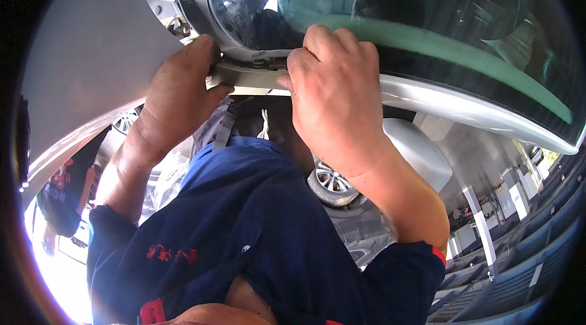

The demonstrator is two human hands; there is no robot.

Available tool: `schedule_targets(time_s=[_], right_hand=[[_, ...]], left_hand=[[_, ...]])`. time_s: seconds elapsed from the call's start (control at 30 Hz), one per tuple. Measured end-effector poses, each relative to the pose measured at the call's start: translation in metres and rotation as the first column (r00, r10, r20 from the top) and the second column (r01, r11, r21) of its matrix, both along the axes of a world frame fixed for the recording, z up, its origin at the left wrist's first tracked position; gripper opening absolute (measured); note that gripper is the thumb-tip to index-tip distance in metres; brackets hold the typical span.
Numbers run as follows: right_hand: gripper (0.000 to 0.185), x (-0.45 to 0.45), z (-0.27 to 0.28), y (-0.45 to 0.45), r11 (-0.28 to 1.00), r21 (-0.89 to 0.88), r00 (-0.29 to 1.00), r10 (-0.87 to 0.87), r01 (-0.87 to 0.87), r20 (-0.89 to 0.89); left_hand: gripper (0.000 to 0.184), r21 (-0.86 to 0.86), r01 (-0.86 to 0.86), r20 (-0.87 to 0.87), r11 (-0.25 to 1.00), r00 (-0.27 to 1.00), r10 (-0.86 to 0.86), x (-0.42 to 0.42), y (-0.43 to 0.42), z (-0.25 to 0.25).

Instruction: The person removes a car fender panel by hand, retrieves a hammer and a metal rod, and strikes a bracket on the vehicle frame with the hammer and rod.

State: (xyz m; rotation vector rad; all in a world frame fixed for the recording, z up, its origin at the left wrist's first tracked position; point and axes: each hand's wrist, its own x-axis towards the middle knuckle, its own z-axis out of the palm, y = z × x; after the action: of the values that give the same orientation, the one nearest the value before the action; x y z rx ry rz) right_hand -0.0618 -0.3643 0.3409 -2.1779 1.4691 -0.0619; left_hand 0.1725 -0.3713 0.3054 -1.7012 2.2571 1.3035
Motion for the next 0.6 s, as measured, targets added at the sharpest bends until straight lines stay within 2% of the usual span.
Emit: schedule_targets(time_s=[0.6], right_hand=[[0.013,0.0000,0.0031,-0.0041,0.998,0.065,1.000,-0.001,0.001,0.007]], left_hand=[[0.042,0.001,0.007,0.005,1.000,1.000,-0.007,0.0035,-0.0003,0.0026]])
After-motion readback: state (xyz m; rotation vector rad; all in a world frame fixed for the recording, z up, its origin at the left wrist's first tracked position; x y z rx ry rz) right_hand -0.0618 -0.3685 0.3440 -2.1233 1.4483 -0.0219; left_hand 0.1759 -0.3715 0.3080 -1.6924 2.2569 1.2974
